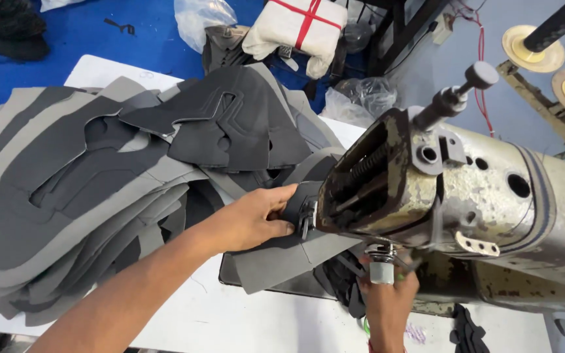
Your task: The person uses a sewing machine to stitch together gray and black material pieces. They guide the material under the needle with both hands and use green scissors to trim excess thread after each piece is completed.
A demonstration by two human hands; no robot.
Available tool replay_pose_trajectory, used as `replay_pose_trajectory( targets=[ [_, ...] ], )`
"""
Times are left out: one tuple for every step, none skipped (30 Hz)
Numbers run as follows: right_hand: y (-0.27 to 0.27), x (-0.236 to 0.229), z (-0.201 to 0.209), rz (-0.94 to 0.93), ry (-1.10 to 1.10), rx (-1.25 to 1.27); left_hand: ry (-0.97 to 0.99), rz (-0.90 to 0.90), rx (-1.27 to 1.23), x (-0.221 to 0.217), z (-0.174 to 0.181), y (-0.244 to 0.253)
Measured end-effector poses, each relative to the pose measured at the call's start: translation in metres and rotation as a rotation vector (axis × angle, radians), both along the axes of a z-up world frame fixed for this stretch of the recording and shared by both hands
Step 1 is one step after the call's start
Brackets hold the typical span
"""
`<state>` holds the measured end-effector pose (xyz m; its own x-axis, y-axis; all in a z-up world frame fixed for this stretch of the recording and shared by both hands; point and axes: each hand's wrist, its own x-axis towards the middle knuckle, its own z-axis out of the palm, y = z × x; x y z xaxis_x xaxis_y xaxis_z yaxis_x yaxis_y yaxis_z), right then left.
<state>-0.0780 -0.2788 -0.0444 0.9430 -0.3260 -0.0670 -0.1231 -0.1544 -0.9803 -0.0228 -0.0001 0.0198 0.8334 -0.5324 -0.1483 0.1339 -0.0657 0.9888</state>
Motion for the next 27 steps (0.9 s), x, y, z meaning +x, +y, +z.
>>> replay_pose_trajectory(
  targets=[
    [0.01,-0.004,0.016,-0.09,0.002,0.035,-0.022,-0.011,-0.002,0.001,-0.002,0.0],
    [0.01,-0.009,0.015,-0.094,0.004,0.035,-0.02,-0.014,-0.001,0.0,0.0,-0.001],
    [0.011,-0.011,0.014,-0.028,-0.028,0.073,-0.017,-0.007,-0.008,0.001,0.003,-0.001],
    [0.011,-0.013,0.014,0.039,-0.06,0.11,-0.014,0.001,-0.014,0.001,0.007,-0.002],
    [0.023,-0.008,0.027,0.041,-0.061,0.111,-0.015,0.002,-0.013,0.001,0.006,-0.001],
    [0.034,-0.004,0.04,0.027,0.04,0.051,-0.011,0.009,-0.014,0.001,0.006,-0.001],
    [0.045,0.0,0.053,0.012,0.14,-0.01,-0.006,0.014,-0.015,0.0,0.005,-0.001],
    [0.039,0.001,0.036,0.012,0.14,-0.011,-0.006,0.014,-0.016,-0.001,0.005,-0.002],
    [0.034,0.004,0.02,0.052,0.116,0.085,-0.016,0.018,-0.007,-0.001,0.005,-0.002],
    [0.028,0.007,0.003,0.092,0.093,0.18,-0.025,0.021,0.003,0.0,0.006,-0.002],
    [0.031,0.009,-0.001,0.095,0.096,0.181,-0.022,0.025,0.004,-0.002,0.006,-0.001],
    [0.033,0.012,-0.006,0.107,0.107,0.232,-0.016,0.034,0.003,-0.004,0.006,0.0],
    [0.035,0.013,-0.011,0.113,0.12,0.284,-0.009,0.039,0.003,-0.005,0.006,0.0],
    [0.031,0.012,-0.021,0.111,0.124,0.284,-0.004,0.037,0.003,-0.008,0.002,-0.001],
    [0.029,0.016,-0.03,0.101,0.102,0.318,-0.01,0.059,0.006,-0.008,-0.001,-0.002],
    [0.026,0.019,-0.039,0.091,0.08,0.351,-0.017,0.081,0.01,-0.008,-0.004,-0.002],
    [0.033,0.019,-0.022,0.09,0.082,0.352,-0.015,0.08,0.011,-0.011,-0.004,-0.003],
    [0.04,0.018,-0.006,0.043,0.162,0.291,-0.014,0.11,0.05,-0.014,-0.005,-0.004],
    [0.046,0.016,0.01,-0.006,0.246,0.225,-0.008,0.138,0.085,-0.018,-0.006,-0.006],
    [0.039,0.016,-0.004,-0.009,0.252,0.222,-0.002,0.135,0.082,-0.021,-0.006,-0.007],
    [0.031,0.016,-0.019,0.052,0.204,0.252,-0.001,0.151,0.084,-0.023,-0.006,-0.008],
    [0.023,0.016,-0.032,0.114,0.156,0.282,0.0,0.166,0.086,-0.025,-0.006,-0.009],
    [0.029,0.016,-0.02,0.119,0.153,0.281,-0.003,0.171,0.085,-0.025,-0.005,-0.009],
    [0.035,0.016,-0.007,0.102,0.129,0.225,-0.015,0.186,0.095,-0.024,-0.004,-0.009],
    [0.041,0.014,0.006,0.083,0.11,0.17,-0.021,0.199,0.105,-0.026,-0.003,-0.008],
    [0.04,0.013,0.002,0.086,0.114,0.169,-0.018,0.203,0.104,-0.028,-0.003,-0.009],
    [0.038,0.013,-0.001,0.095,0.096,0.237,-0.012,0.211,0.146,-0.028,-0.002,-0.01]
  ],
)
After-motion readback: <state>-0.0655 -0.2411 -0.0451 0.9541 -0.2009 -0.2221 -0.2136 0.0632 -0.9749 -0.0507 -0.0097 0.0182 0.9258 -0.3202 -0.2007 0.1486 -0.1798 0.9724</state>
